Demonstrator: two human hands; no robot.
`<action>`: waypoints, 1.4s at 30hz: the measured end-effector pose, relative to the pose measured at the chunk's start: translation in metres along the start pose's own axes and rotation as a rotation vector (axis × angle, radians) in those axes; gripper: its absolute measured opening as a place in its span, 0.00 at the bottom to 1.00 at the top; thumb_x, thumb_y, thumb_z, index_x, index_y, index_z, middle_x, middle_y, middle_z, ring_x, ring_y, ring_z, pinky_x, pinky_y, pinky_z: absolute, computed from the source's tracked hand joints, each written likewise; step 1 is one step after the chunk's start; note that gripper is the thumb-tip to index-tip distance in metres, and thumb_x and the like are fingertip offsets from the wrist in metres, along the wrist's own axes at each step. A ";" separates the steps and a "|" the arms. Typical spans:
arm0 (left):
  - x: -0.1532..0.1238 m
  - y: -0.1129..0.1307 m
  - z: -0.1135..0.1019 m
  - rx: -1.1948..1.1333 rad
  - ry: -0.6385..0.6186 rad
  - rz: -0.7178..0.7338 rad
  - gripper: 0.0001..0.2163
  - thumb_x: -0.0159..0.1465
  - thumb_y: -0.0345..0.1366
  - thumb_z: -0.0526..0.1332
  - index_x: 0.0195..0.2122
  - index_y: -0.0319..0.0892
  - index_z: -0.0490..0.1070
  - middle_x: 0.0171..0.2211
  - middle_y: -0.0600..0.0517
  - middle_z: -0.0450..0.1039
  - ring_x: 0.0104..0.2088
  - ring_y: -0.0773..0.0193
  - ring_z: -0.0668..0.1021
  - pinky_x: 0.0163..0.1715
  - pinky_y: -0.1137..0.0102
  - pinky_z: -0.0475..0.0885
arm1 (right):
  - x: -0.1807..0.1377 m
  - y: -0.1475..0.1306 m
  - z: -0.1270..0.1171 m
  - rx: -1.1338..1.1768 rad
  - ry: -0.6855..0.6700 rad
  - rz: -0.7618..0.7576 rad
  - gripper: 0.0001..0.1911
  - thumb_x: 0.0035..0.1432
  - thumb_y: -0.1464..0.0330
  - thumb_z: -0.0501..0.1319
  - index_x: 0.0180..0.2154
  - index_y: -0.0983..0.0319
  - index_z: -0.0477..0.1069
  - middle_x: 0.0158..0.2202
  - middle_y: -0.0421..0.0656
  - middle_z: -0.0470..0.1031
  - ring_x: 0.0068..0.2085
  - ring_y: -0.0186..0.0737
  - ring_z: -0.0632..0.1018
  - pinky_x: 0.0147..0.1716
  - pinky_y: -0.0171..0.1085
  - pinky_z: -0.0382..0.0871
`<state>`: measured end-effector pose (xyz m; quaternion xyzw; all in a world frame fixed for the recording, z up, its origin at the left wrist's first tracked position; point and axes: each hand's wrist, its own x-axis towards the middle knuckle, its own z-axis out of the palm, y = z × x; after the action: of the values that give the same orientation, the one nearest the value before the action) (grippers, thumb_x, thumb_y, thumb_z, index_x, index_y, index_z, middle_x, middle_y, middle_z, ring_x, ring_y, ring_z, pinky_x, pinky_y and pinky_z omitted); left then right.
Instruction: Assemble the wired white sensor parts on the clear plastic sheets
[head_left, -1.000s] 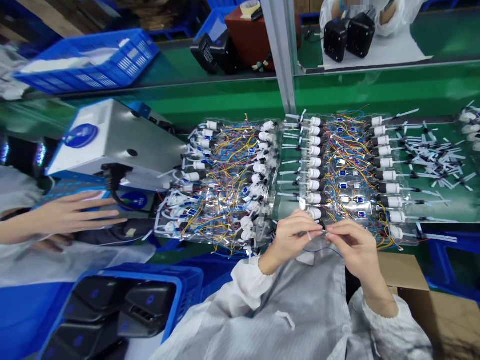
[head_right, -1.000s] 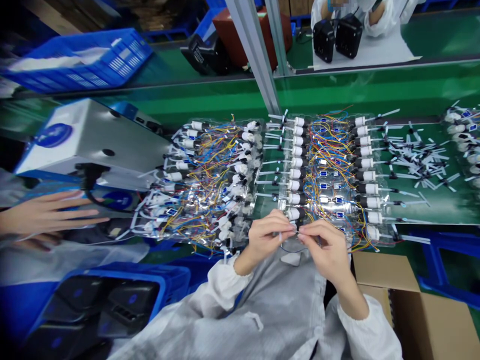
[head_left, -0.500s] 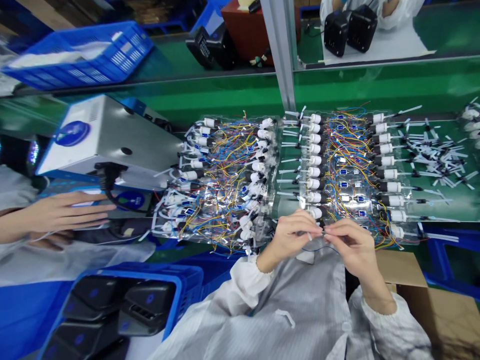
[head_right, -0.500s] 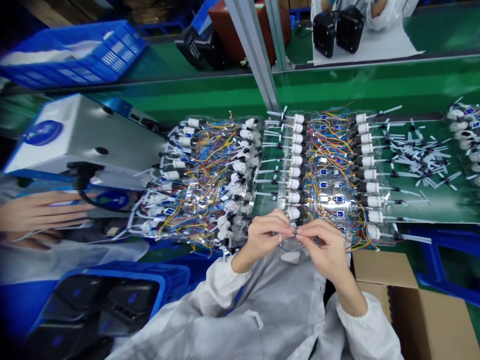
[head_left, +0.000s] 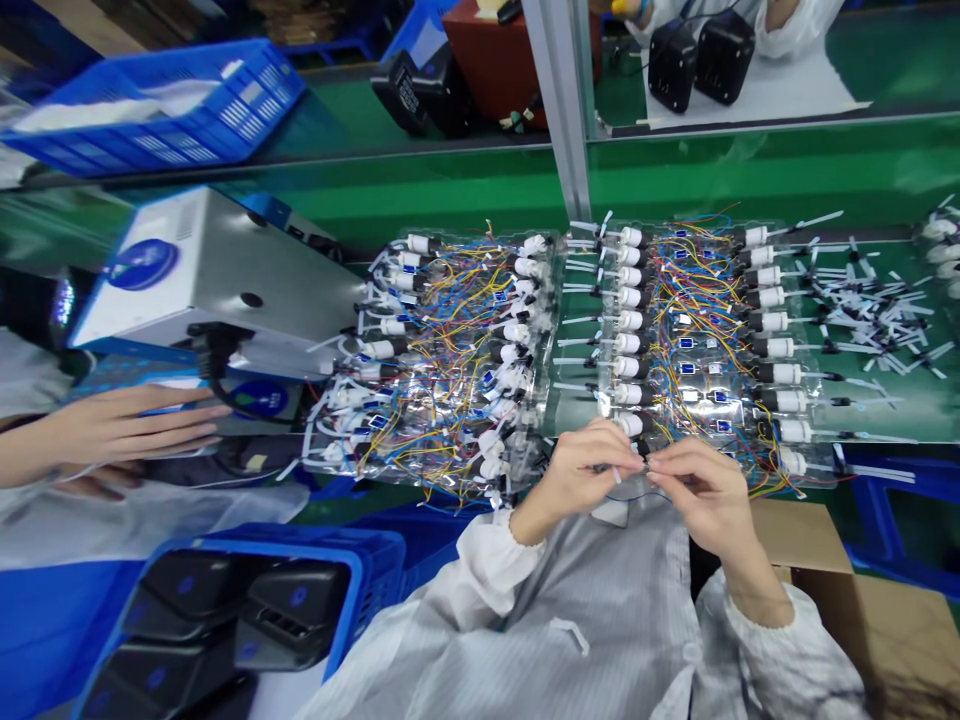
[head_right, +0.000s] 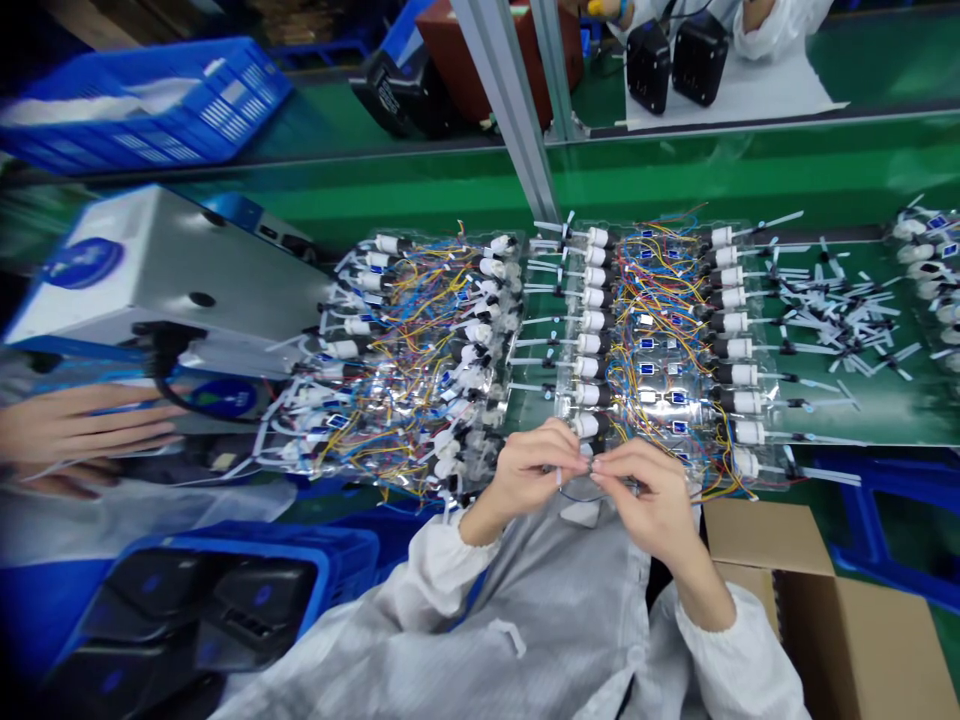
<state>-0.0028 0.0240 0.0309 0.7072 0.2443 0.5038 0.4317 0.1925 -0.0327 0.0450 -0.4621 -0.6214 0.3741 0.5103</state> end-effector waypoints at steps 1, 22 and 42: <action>-0.001 0.000 0.000 0.005 -0.007 -0.005 0.04 0.67 0.32 0.68 0.38 0.45 0.83 0.30 0.48 0.83 0.33 0.60 0.83 0.37 0.63 0.77 | 0.000 0.000 0.001 0.000 0.003 -0.001 0.12 0.60 0.78 0.69 0.40 0.55 0.81 0.38 0.40 0.82 0.40 0.37 0.82 0.39 0.37 0.77; -0.004 -0.001 -0.003 -0.007 0.030 0.009 0.11 0.64 0.33 0.72 0.47 0.46 0.81 0.36 0.47 0.84 0.38 0.58 0.83 0.42 0.59 0.77 | 0.009 -0.011 0.002 -0.055 -0.049 0.043 0.05 0.63 0.72 0.68 0.39 0.56 0.80 0.38 0.41 0.83 0.40 0.39 0.82 0.39 0.39 0.78; -0.102 0.023 0.017 -0.142 -0.003 -0.852 0.11 0.68 0.43 0.66 0.42 0.41 0.82 0.36 0.46 0.83 0.35 0.55 0.84 0.38 0.62 0.80 | -0.018 -0.020 -0.012 -0.435 -0.001 -0.255 0.15 0.60 0.76 0.67 0.47 0.55 0.77 0.39 0.44 0.80 0.42 0.46 0.79 0.46 0.49 0.77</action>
<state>-0.0269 -0.0740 -0.0024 0.5125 0.4783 0.2950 0.6492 0.2010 -0.0560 0.0608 -0.4787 -0.7410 0.1645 0.4414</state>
